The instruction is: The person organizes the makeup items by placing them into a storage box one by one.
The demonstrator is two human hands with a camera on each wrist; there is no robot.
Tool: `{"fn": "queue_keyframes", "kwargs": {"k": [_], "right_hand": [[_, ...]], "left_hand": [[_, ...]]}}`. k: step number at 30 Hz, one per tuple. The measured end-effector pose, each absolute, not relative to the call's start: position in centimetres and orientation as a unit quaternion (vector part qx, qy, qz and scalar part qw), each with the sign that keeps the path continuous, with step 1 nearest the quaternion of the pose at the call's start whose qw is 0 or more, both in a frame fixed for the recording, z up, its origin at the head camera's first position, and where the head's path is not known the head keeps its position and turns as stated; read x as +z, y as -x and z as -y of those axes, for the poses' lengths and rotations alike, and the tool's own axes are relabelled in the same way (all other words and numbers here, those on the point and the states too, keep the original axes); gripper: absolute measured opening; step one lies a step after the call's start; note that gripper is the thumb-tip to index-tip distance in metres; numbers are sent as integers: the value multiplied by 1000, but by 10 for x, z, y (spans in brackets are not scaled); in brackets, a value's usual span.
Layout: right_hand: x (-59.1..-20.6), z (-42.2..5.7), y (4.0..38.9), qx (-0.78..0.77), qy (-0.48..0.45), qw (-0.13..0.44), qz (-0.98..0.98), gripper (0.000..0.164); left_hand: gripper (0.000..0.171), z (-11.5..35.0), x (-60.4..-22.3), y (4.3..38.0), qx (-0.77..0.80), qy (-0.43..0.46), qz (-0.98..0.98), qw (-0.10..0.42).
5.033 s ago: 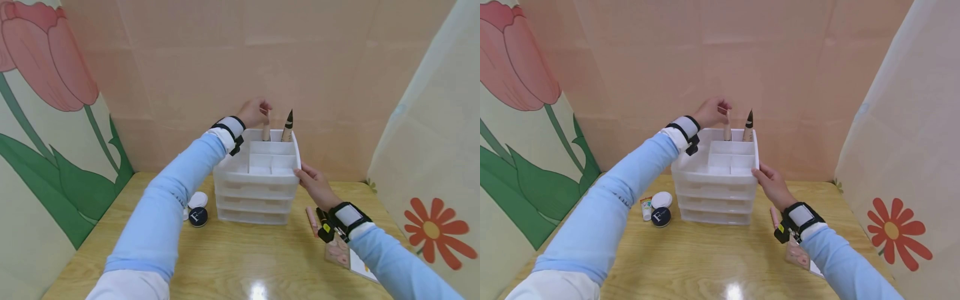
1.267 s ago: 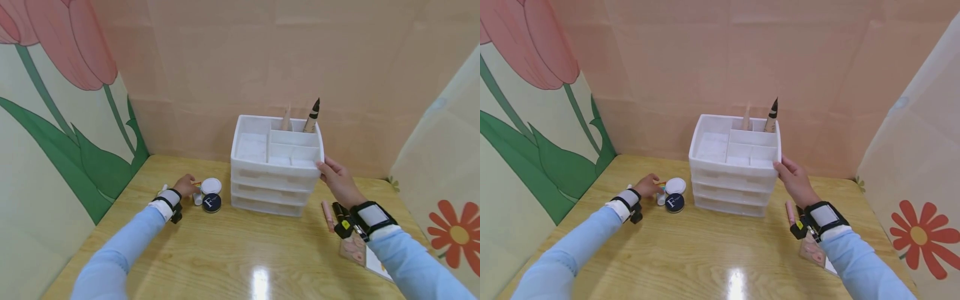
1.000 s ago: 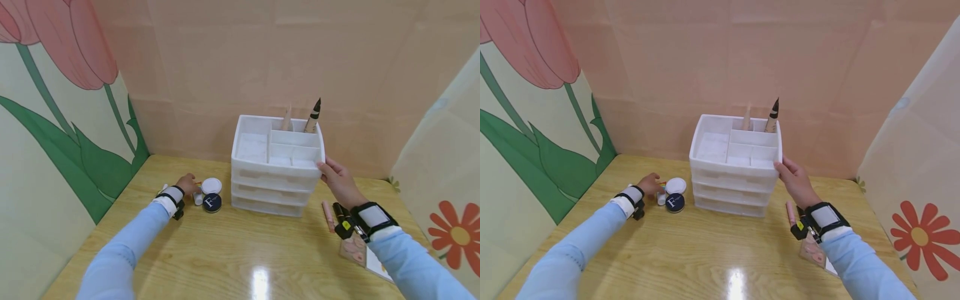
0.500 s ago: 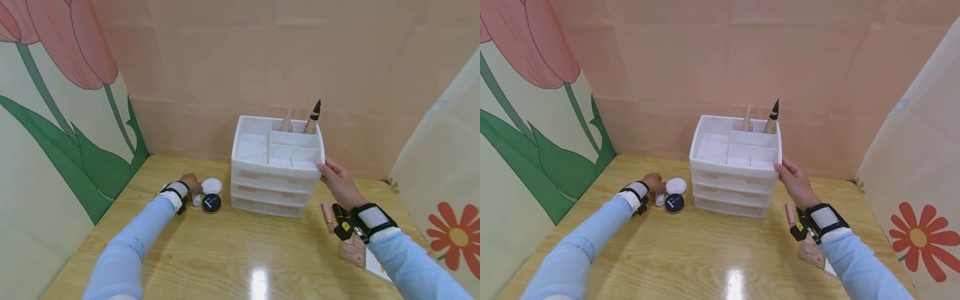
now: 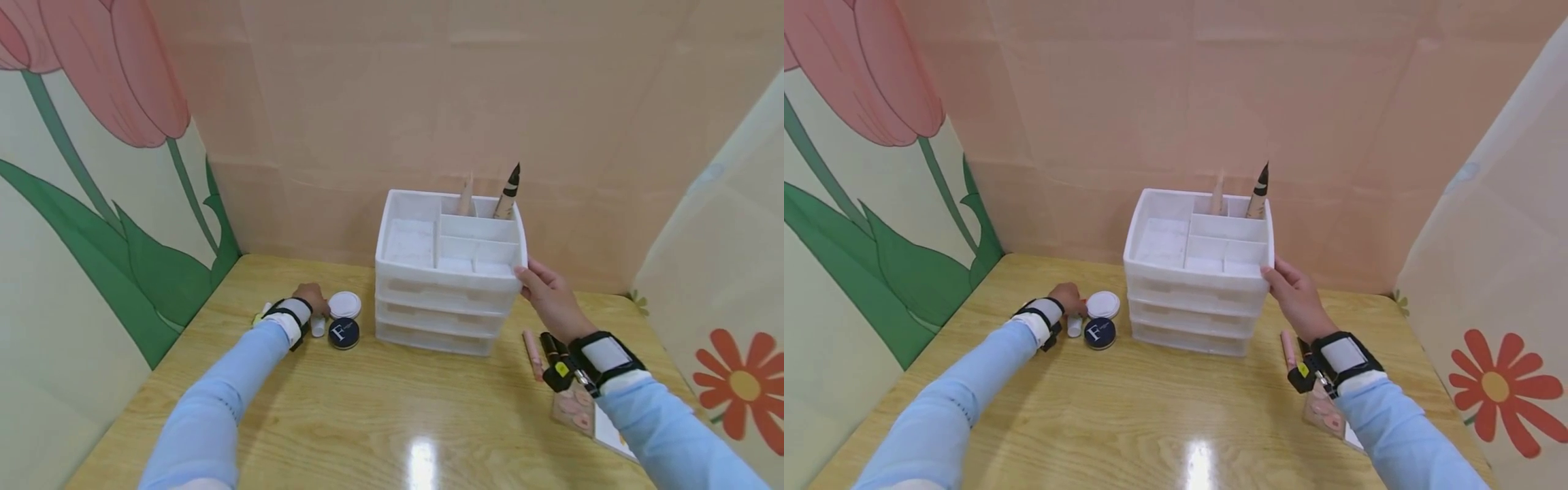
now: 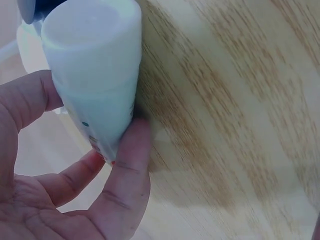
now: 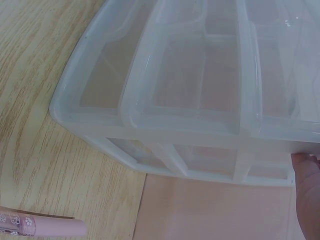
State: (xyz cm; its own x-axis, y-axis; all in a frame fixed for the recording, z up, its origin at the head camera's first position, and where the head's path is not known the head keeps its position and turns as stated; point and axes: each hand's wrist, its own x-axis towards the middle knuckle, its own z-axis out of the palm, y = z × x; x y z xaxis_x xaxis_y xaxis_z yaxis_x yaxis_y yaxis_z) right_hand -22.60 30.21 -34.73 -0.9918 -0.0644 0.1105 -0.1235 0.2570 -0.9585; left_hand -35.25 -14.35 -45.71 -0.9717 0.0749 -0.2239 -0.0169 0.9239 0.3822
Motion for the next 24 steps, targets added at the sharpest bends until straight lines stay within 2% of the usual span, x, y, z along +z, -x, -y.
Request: {"fn": "queue_keyframes", "kwargs": {"k": [6, 15, 20, 24], "right_hand": [[-352, -301, 226, 620, -85, 38, 779, 61], [-350, -304, 227, 610, -83, 44, 787, 61], [-348, -303, 229, 608, -85, 41, 788, 62], [-350, -302, 231, 612, -83, 43, 785, 62]], "left_hand": [[18, 148, -458, 348, 182, -14, -976, 122], [36, 156, -437, 341, 199, 3, -974, 107], [20, 157, -420, 333, 225, 4, -971, 80], [46, 158, -410, 327, 252, -8, -966, 61]]}}
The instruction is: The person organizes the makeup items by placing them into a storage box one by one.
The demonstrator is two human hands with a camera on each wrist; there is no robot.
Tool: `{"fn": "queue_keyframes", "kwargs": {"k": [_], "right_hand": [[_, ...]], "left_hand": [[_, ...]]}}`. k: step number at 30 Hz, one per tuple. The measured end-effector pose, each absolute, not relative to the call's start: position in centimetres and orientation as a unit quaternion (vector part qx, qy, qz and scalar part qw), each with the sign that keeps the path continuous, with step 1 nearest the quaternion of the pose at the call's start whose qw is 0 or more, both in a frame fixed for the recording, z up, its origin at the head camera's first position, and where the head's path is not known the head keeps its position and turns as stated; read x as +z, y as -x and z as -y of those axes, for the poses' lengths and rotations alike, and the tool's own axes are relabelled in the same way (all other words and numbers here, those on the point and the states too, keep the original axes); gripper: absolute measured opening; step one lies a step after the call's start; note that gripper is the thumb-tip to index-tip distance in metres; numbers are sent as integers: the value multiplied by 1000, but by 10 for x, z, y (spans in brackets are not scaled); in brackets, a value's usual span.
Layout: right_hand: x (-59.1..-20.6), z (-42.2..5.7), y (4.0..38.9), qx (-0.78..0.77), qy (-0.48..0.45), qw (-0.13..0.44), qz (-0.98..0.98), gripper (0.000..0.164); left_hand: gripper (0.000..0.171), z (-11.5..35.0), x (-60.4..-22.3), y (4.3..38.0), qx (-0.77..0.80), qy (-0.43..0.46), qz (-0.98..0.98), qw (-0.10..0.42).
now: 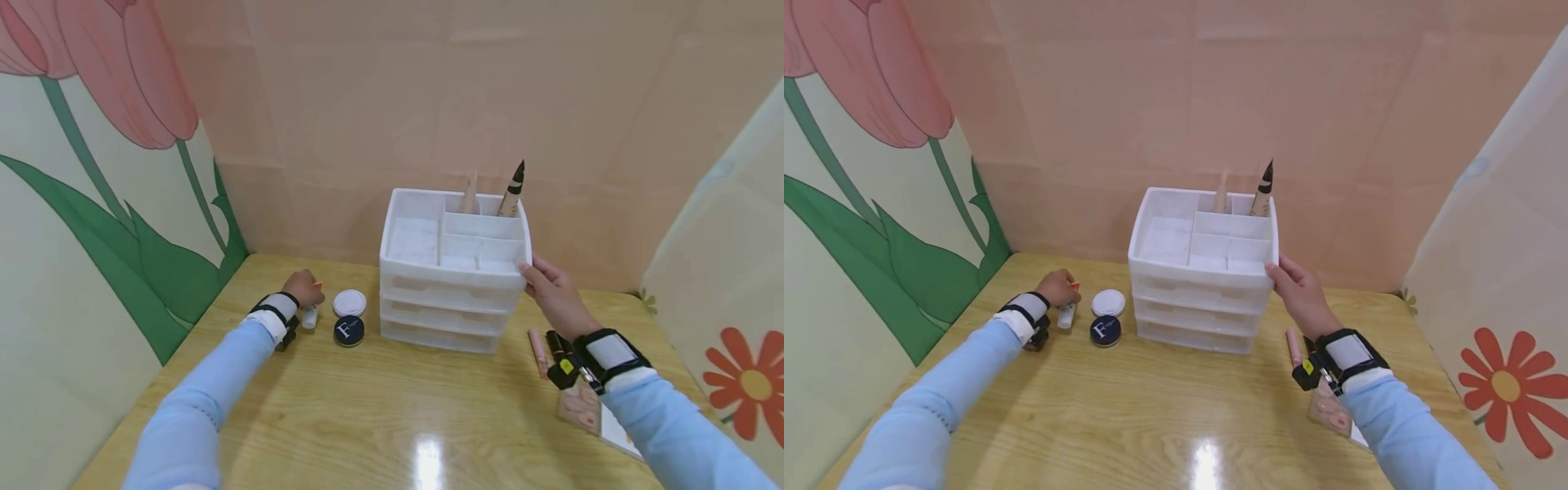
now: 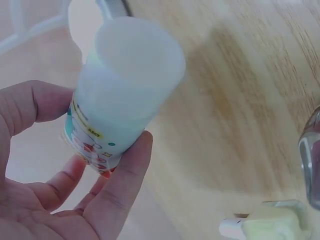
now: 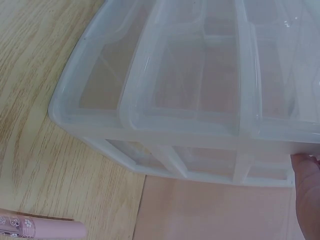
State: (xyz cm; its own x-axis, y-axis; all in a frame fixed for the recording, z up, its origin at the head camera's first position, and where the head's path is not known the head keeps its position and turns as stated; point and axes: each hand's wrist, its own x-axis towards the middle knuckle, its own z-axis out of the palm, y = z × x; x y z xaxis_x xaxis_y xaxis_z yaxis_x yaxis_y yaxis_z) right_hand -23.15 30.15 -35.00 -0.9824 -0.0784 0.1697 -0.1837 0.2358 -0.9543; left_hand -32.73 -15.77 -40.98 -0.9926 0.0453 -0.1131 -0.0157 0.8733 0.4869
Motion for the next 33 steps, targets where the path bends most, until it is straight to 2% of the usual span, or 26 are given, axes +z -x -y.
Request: {"fn": "queue_keyframes", "kwargs": {"k": [9, 14, 22, 33], "right_hand": [[-349, -302, 232, 597, -89, 41, 796, 61], [-347, -301, 231, 599, -81, 37, 796, 61], [-347, -302, 230, 596, -77, 37, 798, 60], [-347, -305, 231, 606, -71, 31, 792, 60]], "left_hand": [[52, 161, -389, 326, 309, -50, -948, 57], [53, 165, -366, 318, 337, -73, -938, 38], [45, 160, -324, 300, 395, -96, -914, 18], [41, 144, -263, 273, 482, -158, -861, -45]]}}
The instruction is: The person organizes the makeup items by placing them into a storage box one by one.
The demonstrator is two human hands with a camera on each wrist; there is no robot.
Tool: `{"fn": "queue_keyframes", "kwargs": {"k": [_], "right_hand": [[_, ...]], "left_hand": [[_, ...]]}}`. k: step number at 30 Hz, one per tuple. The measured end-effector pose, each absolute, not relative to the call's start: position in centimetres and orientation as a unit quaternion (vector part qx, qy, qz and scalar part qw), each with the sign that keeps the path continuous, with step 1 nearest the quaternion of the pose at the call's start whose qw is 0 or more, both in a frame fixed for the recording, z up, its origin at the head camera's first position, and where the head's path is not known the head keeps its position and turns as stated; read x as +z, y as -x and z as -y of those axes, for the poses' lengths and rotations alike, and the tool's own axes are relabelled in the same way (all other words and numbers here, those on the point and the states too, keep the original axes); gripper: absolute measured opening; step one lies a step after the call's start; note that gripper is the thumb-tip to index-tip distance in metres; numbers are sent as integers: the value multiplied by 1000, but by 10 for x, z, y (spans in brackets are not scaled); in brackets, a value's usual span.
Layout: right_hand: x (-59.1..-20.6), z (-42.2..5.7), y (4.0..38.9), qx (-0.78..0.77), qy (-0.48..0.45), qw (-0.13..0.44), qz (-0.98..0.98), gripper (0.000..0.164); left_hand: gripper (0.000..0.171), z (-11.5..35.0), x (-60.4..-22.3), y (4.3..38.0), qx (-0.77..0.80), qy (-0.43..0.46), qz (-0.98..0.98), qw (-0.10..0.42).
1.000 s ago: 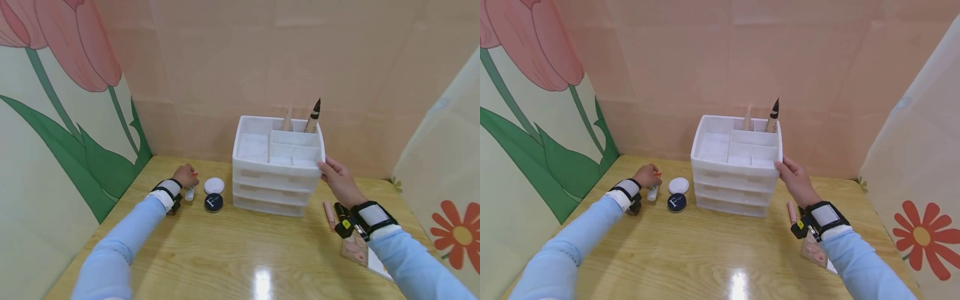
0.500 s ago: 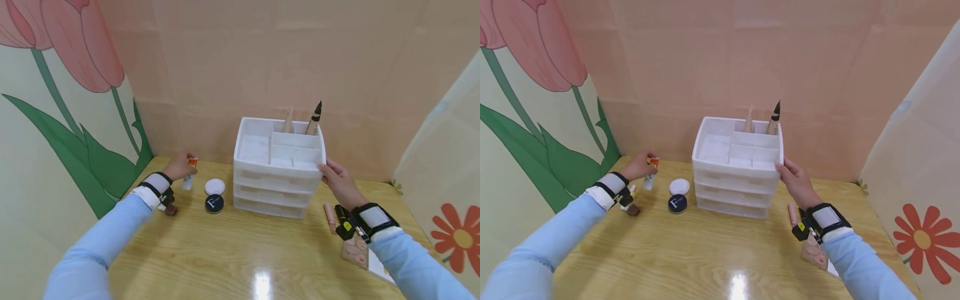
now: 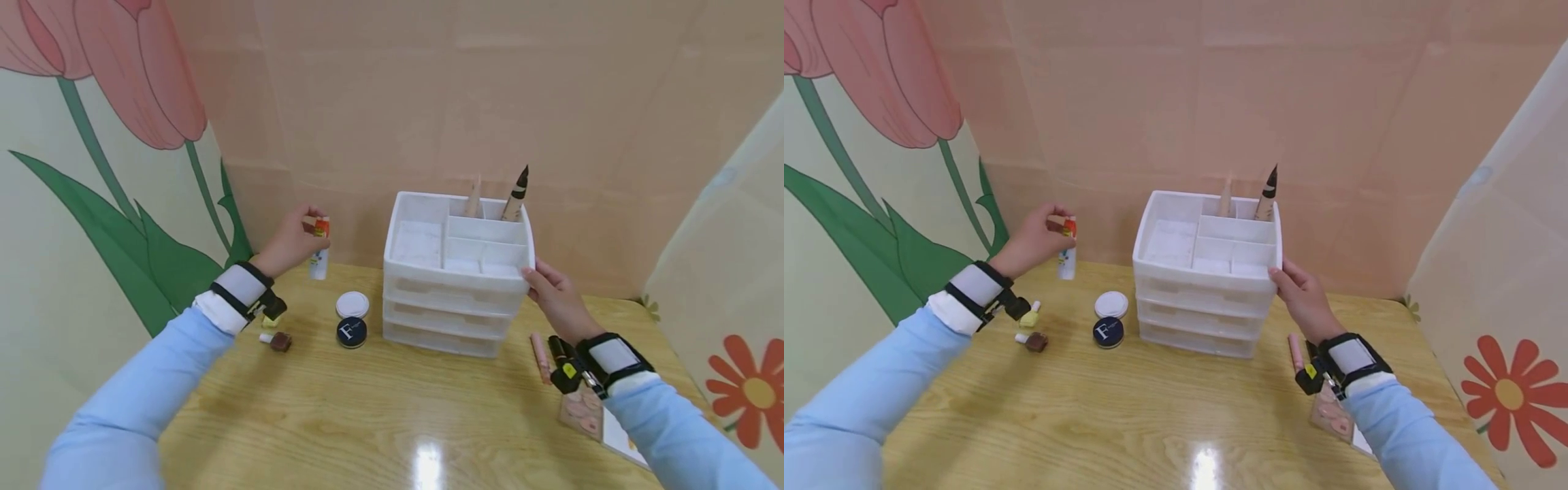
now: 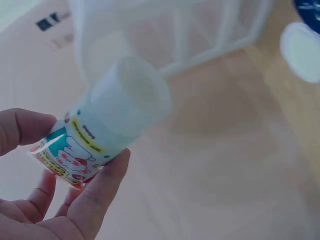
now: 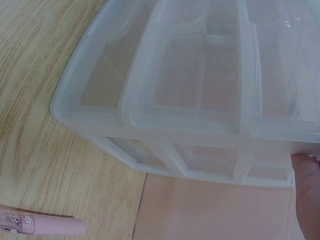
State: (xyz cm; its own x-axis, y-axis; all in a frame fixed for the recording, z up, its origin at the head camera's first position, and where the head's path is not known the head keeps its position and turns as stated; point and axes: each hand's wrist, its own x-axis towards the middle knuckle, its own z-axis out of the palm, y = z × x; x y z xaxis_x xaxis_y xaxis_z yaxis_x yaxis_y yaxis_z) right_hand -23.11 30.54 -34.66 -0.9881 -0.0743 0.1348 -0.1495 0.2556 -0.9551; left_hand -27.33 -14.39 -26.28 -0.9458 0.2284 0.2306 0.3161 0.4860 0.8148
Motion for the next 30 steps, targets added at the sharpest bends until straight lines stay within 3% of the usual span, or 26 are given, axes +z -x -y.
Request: {"fn": "queue_keyframes", "kwargs": {"k": [11, 30], "right_hand": [[-344, -308, 229, 594, -58, 40, 801, 61], [-348, -306, 225, 616, -76, 47, 783, 61]], "left_hand": [[44, 113, -215, 257, -497, 202, 841, 66], [40, 26, -181, 271, -492, 312, 809, 78]]}}
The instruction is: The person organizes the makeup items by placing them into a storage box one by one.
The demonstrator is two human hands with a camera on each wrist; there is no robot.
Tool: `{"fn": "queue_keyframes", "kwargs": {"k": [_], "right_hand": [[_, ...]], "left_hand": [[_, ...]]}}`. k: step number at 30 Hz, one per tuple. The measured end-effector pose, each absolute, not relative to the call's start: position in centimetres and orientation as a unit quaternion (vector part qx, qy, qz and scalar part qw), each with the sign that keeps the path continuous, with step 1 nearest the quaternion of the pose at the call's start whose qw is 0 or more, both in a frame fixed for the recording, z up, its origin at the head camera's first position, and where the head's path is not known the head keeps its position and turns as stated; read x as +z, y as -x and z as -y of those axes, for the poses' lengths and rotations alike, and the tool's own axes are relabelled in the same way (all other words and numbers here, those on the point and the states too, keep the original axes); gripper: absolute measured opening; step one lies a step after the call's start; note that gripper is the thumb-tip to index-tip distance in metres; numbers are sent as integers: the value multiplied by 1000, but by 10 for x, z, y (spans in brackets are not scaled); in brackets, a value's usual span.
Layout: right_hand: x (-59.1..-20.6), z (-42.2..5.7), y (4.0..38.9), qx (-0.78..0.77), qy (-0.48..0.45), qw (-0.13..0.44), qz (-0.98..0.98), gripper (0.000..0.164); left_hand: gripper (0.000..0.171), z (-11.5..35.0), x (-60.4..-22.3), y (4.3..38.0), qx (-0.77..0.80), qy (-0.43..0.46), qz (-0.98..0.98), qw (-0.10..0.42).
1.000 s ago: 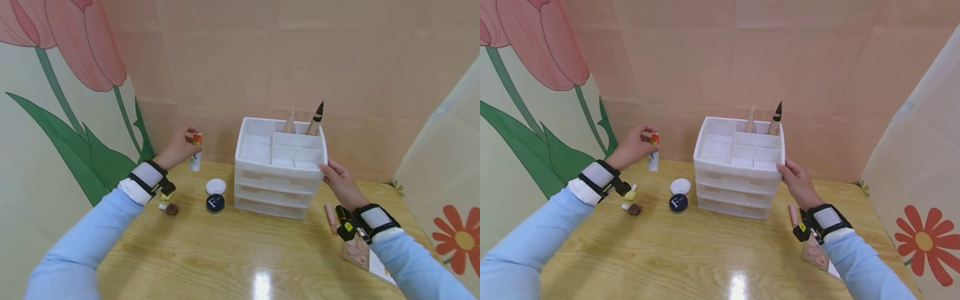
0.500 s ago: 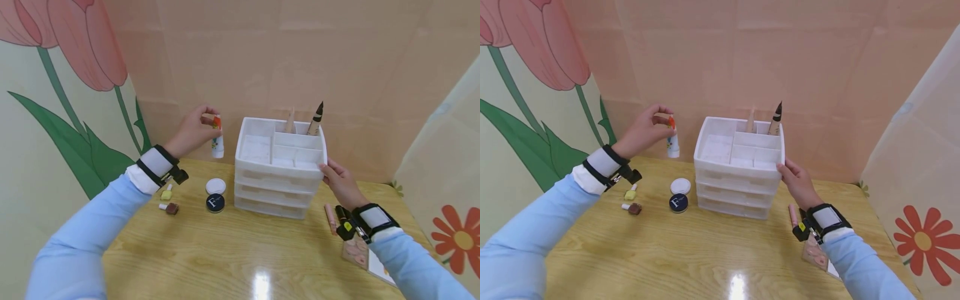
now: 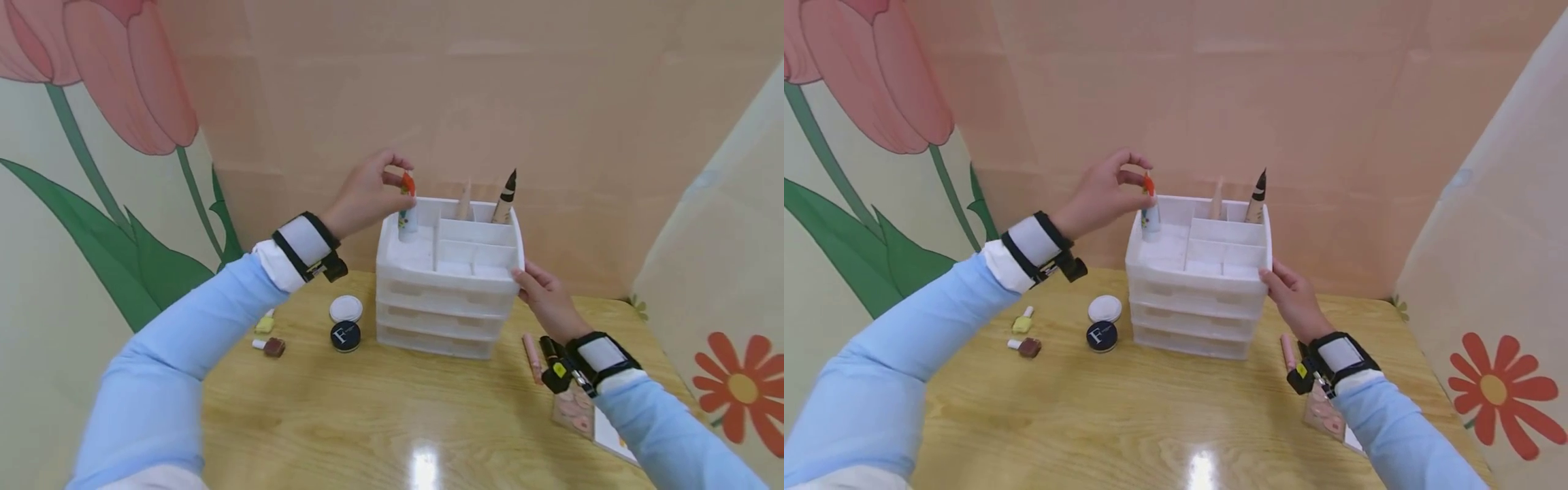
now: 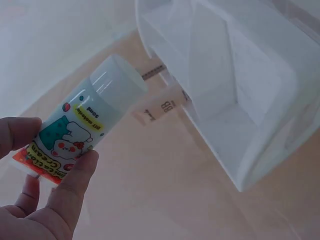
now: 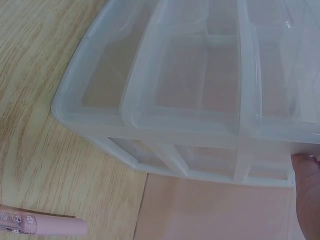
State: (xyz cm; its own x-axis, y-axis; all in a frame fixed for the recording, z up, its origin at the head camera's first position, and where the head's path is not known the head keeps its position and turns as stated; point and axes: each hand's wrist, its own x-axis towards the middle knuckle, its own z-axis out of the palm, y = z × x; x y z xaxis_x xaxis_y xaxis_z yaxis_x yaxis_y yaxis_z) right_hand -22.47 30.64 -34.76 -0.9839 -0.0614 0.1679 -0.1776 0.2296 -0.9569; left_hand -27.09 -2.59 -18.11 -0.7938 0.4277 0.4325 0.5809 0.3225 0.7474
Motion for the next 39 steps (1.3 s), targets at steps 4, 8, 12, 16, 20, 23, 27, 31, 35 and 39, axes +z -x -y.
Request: {"fn": "queue_keyframes", "kwargs": {"k": [4, 8, 12, 16, 20, 23, 27, 31, 35, 39], "right_hand": [[-348, -301, 225, 612, -72, 46, 786, 63], [-349, -297, 226, 610, -58, 42, 789, 64], [-349, -292, 228, 615, -58, 39, 786, 63], [-350, -290, 229, 615, -63, 40, 785, 63], [-352, -289, 228, 613, -66, 42, 786, 63], [-353, -287, 228, 616, -66, 42, 784, 63], [-354, -285, 229, 620, -68, 45, 780, 63], [-354, -281, 229, 626, -74, 45, 775, 61], [-355, -279, 229, 626, -75, 38, 775, 61], [-355, -279, 229, 621, -71, 36, 779, 62]], "left_hand": [[41, 6, -178, 276, -487, 327, 808, 56], [42, -12, -178, 280, -477, 337, 811, 41], [42, -27, -181, 285, -460, 339, 820, 37], [44, -39, -185, 292, -445, 346, 825, 31], [45, -49, -187, 299, -425, 356, 832, 35], [44, -55, -186, 304, -411, 361, 836, 36], [45, -63, -187, 310, -402, 367, 838, 31], [46, -70, -192, 315, -393, 366, 843, 27], [46, -75, -200, 320, -369, 375, 850, 26], [45, -81, -205, 324, -328, 398, 856, 32]]}}
